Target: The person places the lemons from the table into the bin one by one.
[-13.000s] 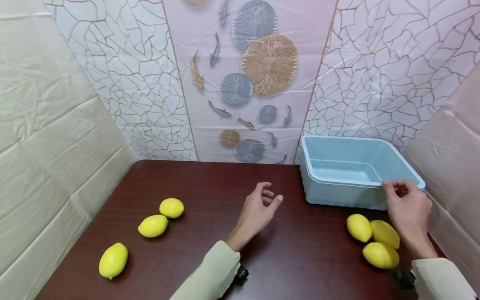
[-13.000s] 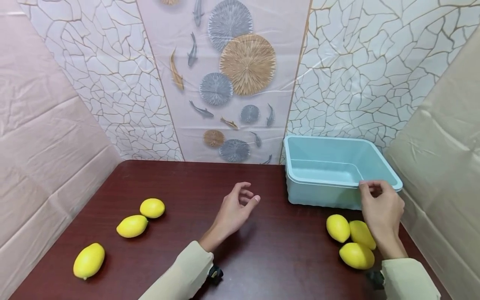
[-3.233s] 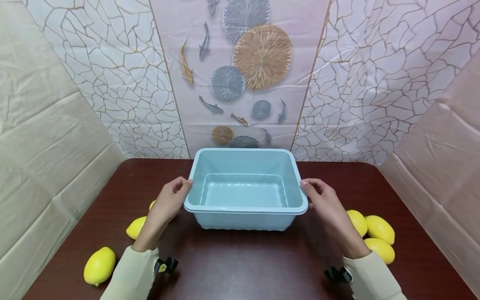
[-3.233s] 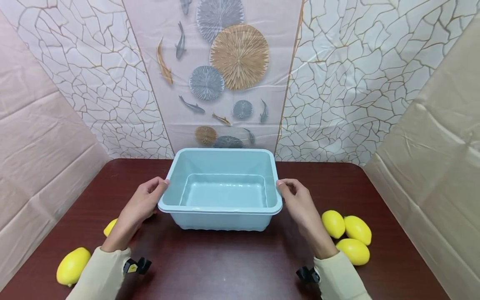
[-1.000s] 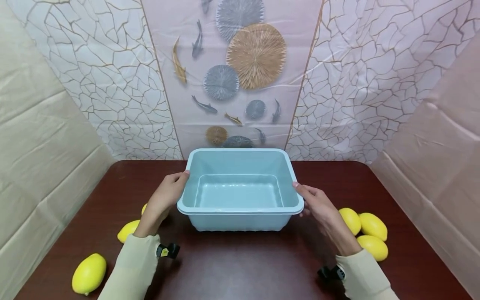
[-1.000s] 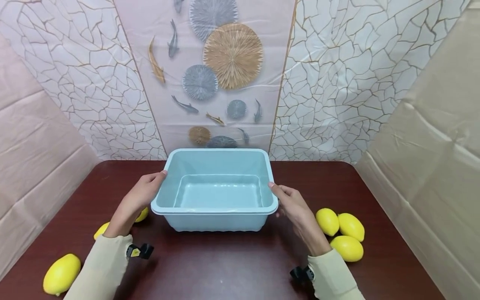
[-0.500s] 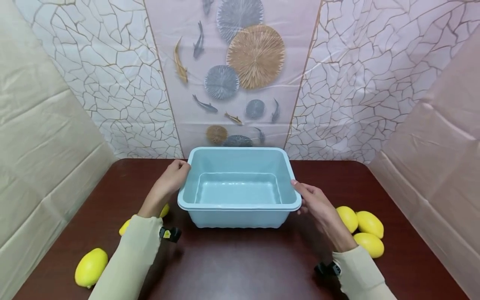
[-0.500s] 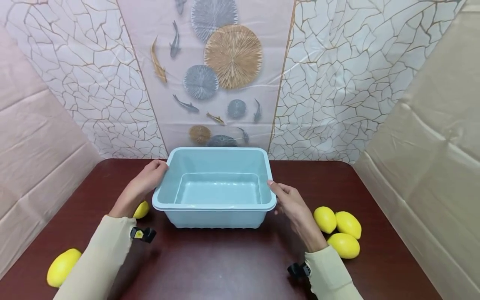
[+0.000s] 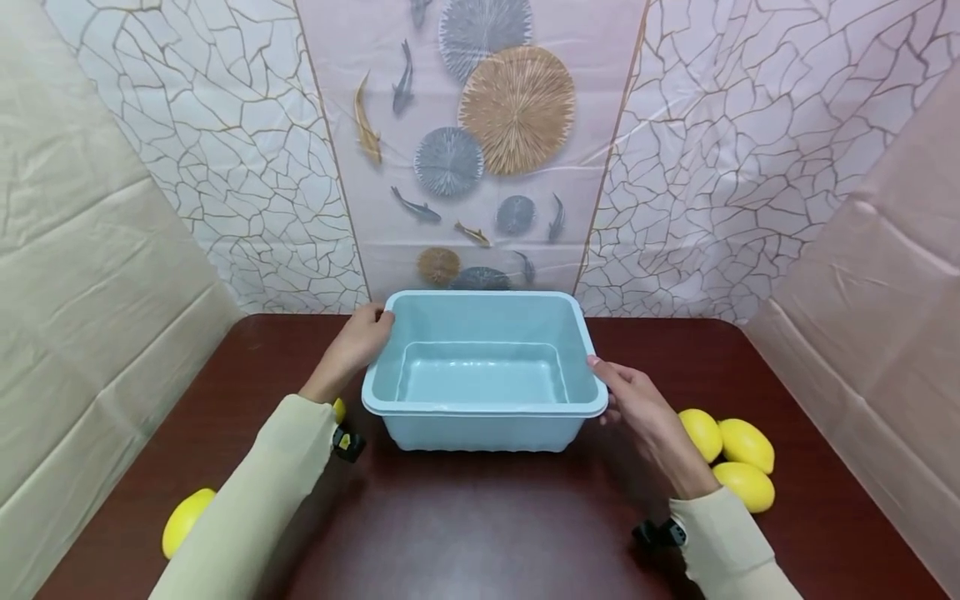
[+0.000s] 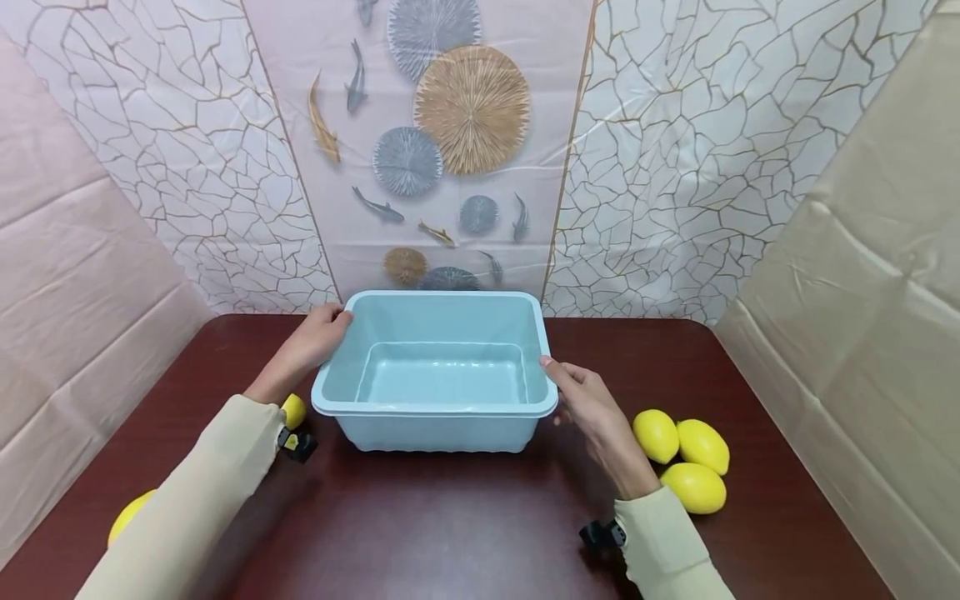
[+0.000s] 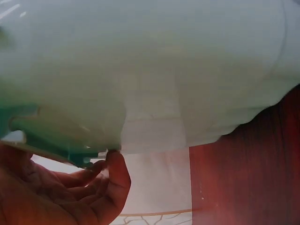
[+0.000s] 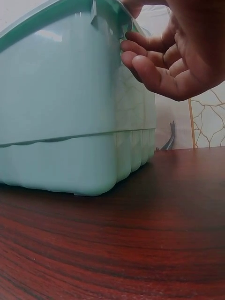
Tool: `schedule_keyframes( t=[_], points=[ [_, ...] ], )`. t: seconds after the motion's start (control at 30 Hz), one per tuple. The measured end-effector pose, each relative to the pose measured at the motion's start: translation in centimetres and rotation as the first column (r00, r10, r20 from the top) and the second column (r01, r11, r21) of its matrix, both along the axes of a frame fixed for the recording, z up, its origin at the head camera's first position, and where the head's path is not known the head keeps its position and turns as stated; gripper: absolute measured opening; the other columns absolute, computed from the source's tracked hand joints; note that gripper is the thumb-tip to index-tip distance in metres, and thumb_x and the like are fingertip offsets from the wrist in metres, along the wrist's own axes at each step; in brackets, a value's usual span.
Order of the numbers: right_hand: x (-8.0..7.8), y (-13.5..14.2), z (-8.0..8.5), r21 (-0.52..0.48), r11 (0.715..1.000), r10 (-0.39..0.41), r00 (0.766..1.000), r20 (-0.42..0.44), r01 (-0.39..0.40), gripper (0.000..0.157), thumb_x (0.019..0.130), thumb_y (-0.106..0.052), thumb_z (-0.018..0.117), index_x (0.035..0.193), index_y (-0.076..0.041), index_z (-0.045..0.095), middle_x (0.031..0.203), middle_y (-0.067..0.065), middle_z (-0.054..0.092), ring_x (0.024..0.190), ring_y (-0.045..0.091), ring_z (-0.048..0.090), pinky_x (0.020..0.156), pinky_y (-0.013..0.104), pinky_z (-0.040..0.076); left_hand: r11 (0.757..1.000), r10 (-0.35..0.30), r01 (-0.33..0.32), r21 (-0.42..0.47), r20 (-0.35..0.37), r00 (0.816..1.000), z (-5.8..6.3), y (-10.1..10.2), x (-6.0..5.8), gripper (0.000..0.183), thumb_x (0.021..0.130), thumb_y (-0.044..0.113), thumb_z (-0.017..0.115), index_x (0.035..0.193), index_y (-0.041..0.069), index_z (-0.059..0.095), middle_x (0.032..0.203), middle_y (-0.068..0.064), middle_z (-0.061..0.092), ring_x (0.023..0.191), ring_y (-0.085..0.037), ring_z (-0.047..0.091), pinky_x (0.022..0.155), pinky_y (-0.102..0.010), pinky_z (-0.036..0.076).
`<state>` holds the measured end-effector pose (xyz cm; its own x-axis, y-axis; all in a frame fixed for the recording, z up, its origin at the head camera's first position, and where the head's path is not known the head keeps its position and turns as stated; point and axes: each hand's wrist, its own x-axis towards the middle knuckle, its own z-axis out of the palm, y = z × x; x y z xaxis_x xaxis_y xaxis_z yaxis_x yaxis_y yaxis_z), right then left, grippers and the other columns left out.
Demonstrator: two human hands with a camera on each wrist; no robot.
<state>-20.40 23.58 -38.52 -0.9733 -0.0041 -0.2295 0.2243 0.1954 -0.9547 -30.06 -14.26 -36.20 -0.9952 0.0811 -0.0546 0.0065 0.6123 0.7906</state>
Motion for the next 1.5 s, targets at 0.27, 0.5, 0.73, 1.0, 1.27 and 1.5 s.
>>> schedule_keyframes(
  t=[0.27,0.5,0.73,1.0,1.27,1.5],
  points=[
    [0.1,0.3,0.3,0.028,1.000,-0.005,1.000,0.012,0.004,0.076,0.096,-0.057,0.054,0.144,0.001,0.043,0.088,0.003,0.066,0.067,0.011,0.058,0.062,0.027,0.051,0.998,0.062,-0.062,-0.030,-0.021,0.998,-0.4,0.7,0.3,0.042,0.108,0.034,0.030,0.123,-0.001,0.048,0.098,-0.015,0.051,0.086,-0.027,0.051,0.072,-0.036,0.044],
    [0.2,0.4,0.3,0.037,0.999,0.004,1.000,0.015,-0.004,0.076,0.096,-0.058,0.054,0.142,0.002,0.046,0.094,0.005,0.066,0.071,0.011,0.060,0.061,0.026,0.051,0.993,0.116,-0.117,-0.002,-0.051,0.992,-0.5,0.6,0.5,0.041,0.106,0.037,0.036,0.120,0.001,0.051,0.107,-0.016,0.055,0.091,-0.028,0.054,0.074,-0.037,0.044],
    [0.6,0.7,0.6,0.121,0.992,0.042,0.999,-0.002,-0.041,0.070,0.097,-0.058,0.051,0.136,0.001,0.050,0.093,0.004,0.064,0.077,0.016,0.061,0.065,0.030,0.053,0.987,0.155,-0.154,0.038,-0.034,0.987,-0.8,0.8,0.7,0.044,0.107,0.040,0.035,0.122,0.003,0.052,0.113,-0.016,0.056,0.093,-0.028,0.053,0.076,-0.037,0.044],
    [1.4,1.8,1.8,0.298,0.954,0.067,0.991,-0.118,-0.029,0.050,0.100,-0.047,0.054,0.116,0.001,0.058,0.087,0.009,0.063,0.075,0.021,0.060,0.068,0.035,0.054,0.982,0.148,-0.146,0.122,-0.007,0.989,-0.7,0.7,0.2,0.040,0.107,0.035,0.037,0.118,-0.001,0.052,0.112,-0.019,0.054,0.094,-0.028,0.052,0.074,-0.033,0.043],
    [2.8,3.5,2.6,0.585,0.811,0.194,0.947,-0.257,-0.007,0.041,0.098,-0.041,0.060,0.120,-0.006,0.059,0.114,0.015,0.063,0.093,0.031,0.063,0.077,0.041,0.054,0.980,0.155,-0.159,0.119,0.043,0.987,-0.4,1.0,0.2,0.041,0.106,0.038,0.038,0.122,0.003,0.051,0.110,-0.016,0.053,0.092,-0.026,0.051,0.074,-0.033,0.043],
    [2.7,5.7,2.0,0.745,0.667,0.340,0.886,-0.315,0.009,0.043,0.090,-0.025,0.074,0.124,-0.004,0.058,0.122,0.019,0.058,0.114,0.038,0.054,0.092,0.057,0.044,0.977,0.166,-0.170,0.125,0.041,0.985,-0.7,0.9,0.1,0.044,0.106,0.039,0.037,0.126,0.002,0.051,0.120,-0.019,0.054,0.098,-0.027,0.052,0.077,-0.033,0.043]
  ],
)
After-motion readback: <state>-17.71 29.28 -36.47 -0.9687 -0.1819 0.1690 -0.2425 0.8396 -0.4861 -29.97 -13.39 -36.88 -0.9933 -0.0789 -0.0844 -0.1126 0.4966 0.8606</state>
